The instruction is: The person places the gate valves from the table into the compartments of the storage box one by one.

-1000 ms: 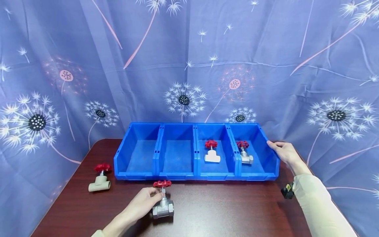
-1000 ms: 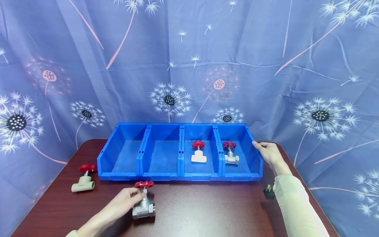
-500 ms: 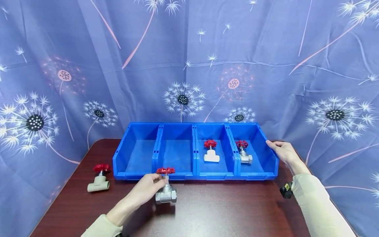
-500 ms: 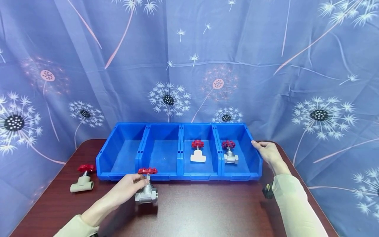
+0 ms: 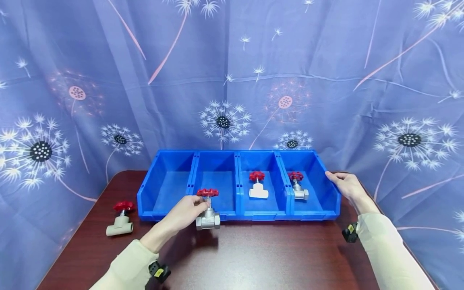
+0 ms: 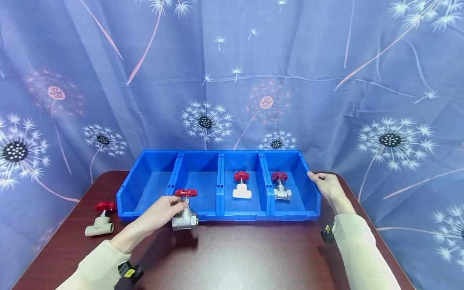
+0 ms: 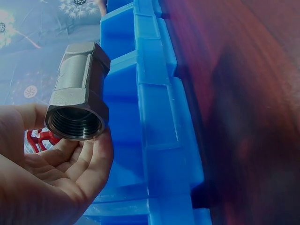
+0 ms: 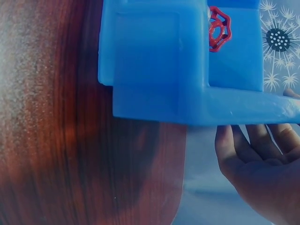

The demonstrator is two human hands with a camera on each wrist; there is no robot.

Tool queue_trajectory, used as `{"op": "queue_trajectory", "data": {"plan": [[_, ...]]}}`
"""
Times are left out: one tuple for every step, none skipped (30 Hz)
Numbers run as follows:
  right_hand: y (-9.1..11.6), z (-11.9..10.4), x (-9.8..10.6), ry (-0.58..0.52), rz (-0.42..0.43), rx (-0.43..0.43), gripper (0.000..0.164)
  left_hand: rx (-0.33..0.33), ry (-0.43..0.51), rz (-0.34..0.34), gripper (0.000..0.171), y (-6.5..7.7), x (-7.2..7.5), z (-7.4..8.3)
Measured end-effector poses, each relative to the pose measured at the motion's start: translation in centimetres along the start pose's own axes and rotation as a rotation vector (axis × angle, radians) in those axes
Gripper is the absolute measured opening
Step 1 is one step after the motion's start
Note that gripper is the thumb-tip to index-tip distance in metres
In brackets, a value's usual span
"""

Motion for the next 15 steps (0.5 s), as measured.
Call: {"op": "queue_trajectory", "data": {"plan": [[0.0,0.0,-0.1,-0.002,0.004,0.007,0.08,0.0,0.004,-0.003,0.024,-0.2,0.0,0.1],[0.0,0.0,-0.1,-0.001,0.008,0.015,0.079,0.0,0.01,-0.004,0.024,-0.4,0.0,0.2],[-0.1,0.0,-0.1,0.0,0.009,0.022,0.077,0.003,0.012,-0.004,0.024,-0.6,0.0,0.3],[-0.1,0.0,-0.1,0.0,0.01,0.026,0.077,0.007,0.015,-0.004,0.024,-0.8,0.0,0.3],[-0.2,0.0,-0.2,0.0,0.01,0.03,0.076,0.011,0.021,-0.003,0.024,-1.0,0.1,0.4],[-0.2,0.0,-0.2,0.0,0.009,0.032,0.076,0.016,0.027,-0.002,0.023,-1.2,0.1,0.4],[-0.2,0.0,-0.2,0.0,0.005,0.025,0.077,0.021,0.029,-0.001,0.023,-1.4,0.1,0.5],[-0.2,0.1,-0.2,-0.001,0.0,0.021,0.078,0.022,0.034,-0.003,0.024,-1.5,0.1,0.5],[-0.2,0.1,-0.2,-0.003,-0.004,0.013,0.078,0.024,0.037,-0.006,0.024,-1.7,0.2,0.6],[-0.2,0.1,-0.1,-0.004,-0.008,0.008,0.08,0.029,0.041,-0.01,0.025,-1.8,0.2,0.7],[-0.2,0.1,-0.1,-0.005,-0.01,0.001,0.08,0.031,0.048,-0.013,0.024,-2.0,0.2,0.8],[-0.2,0.1,-0.1,-0.006,-0.013,-0.005,0.081,0.034,0.053,-0.016,0.024,-2.2,0.2,0.9],[-0.2,0.1,-0.1,-0.006,-0.015,-0.012,0.081,0.04,0.06,-0.02,0.025,-2.4,0.2,0.9],[-0.1,0.2,0.0,-0.007,-0.015,-0.014,0.081,0.046,0.065,-0.024,0.025,-2.7,0.1,1.0],[-0.1,0.2,0.0,-0.009,-0.017,-0.02,0.081,0.054,0.067,-0.028,0.025,-2.9,0.1,1.0]]}}
Point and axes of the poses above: each hand's wrist, its own y-axis away from the middle knuckle, its own x-axis out of the back of the hand, z = x × y, the point moved 3 cm from there along -y, towards the middle knuckle, and after that the axes turned 9 degrees about -y, right-handed, at the moved point
